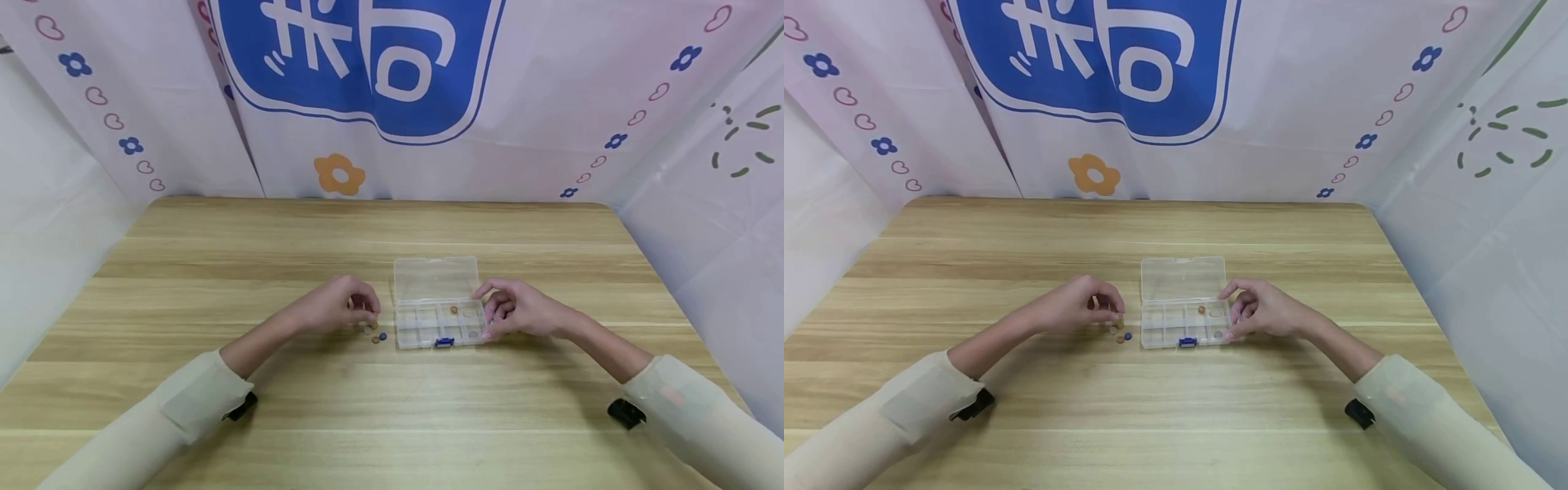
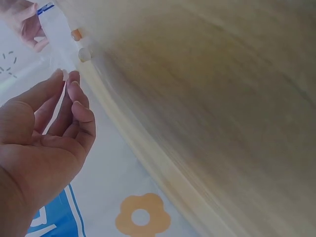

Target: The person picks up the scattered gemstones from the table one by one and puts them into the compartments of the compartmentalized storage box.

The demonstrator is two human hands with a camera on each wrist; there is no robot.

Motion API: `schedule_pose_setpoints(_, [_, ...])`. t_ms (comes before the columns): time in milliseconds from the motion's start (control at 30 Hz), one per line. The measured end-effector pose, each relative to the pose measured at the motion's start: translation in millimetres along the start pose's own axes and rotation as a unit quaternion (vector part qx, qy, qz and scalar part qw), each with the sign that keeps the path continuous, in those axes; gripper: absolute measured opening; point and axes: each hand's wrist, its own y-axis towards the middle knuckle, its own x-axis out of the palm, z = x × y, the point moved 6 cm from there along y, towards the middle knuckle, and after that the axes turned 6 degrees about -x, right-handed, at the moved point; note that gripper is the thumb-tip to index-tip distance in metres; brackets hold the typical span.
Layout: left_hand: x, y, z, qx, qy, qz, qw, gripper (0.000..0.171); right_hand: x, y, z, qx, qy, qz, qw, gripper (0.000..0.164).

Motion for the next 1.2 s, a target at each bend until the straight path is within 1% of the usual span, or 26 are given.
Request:
schedule_pose_setpoints(133, [-2.3,-1.4,0.4,-0.001,-0.008,0.009,0.9999,0.004,-1,1,0,0.002,0.002,0.000,1.000,0.057])
schedule_pose_setpoints(333, [-4.7,-1.7,2.1,-0.003,-0.012,0.018,0.9998,0.007,-1,0,-1,0.003,-0.004,0.000,1.000,0.057])
schedule_pose_setpoints(633, [-6.5,1.0,5.3,-0.011,-0.022,0.029,0.9993,0.008,0,0,-1,0.000,0.001,0.002,1.000,0.056])
schedule_pose_setpoints(833, [-5.7,3.4,8.1,0.002,-0.020,0.033,0.9992,0.008,0,-1,0,-0.010,0.002,0.003,1.000,0.054])
schedule_pose_setpoints(1033, [-5.7,3.7,10.0,0.000,-0.044,0.036,0.9984,0.007,0,-1,-1,-0.006,0.003,0.002,1.000,0.055])
schedule_pose_setpoints(1200, [-5.7,4.5,11.7,0.005,-0.048,0.047,0.9977,0.006,0,-1,-2,-0.005,-0.002,0.001,1.000,0.055])
